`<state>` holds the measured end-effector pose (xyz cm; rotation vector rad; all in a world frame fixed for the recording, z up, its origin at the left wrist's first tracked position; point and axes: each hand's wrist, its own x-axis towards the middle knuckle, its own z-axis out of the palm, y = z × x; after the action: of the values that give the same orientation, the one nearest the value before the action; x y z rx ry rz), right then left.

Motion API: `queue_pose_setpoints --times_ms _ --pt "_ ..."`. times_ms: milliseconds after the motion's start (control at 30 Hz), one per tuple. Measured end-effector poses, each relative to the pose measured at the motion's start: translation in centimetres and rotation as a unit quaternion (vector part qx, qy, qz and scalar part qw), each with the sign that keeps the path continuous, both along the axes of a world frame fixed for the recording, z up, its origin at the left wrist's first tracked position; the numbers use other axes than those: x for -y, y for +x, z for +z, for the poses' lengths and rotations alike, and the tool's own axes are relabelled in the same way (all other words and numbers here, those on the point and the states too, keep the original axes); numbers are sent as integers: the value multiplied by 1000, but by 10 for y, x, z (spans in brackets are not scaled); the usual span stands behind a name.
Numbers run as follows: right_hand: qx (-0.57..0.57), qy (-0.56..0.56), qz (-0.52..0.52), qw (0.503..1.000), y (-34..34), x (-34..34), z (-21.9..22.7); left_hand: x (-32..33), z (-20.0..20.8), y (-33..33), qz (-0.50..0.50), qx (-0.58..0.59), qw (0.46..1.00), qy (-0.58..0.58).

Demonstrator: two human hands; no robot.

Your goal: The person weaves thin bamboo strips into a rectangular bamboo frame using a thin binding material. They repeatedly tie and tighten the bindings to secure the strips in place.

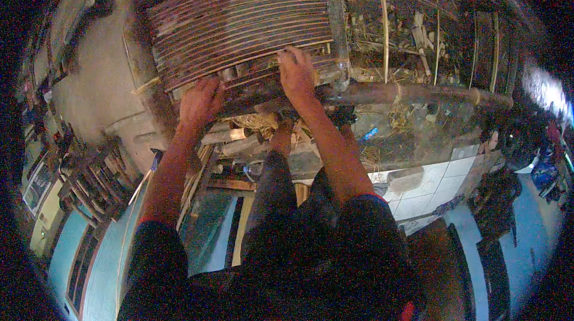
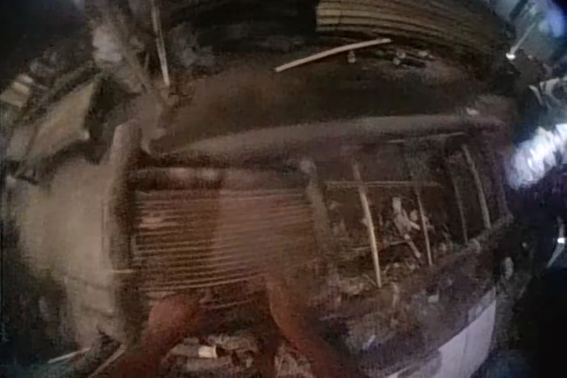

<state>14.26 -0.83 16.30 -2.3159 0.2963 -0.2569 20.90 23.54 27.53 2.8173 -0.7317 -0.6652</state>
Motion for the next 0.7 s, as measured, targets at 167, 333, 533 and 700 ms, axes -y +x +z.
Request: queue_pose_setpoints --times_ms 167,333,533,700 --pt "59 -70 37 995 4 10 -16 -9 -7 -15 19 135 974 -182" --pt "50 -57 27 997 -1 7 -23 3 -3 -16 19 228 973 -28" --pt "57 -69 46 995 0 6 -23 3 -10 -15 24 255 967 3" --pt "61 -49 44 996 -13 0 -40 2 -8 -14 3 230 973 9"
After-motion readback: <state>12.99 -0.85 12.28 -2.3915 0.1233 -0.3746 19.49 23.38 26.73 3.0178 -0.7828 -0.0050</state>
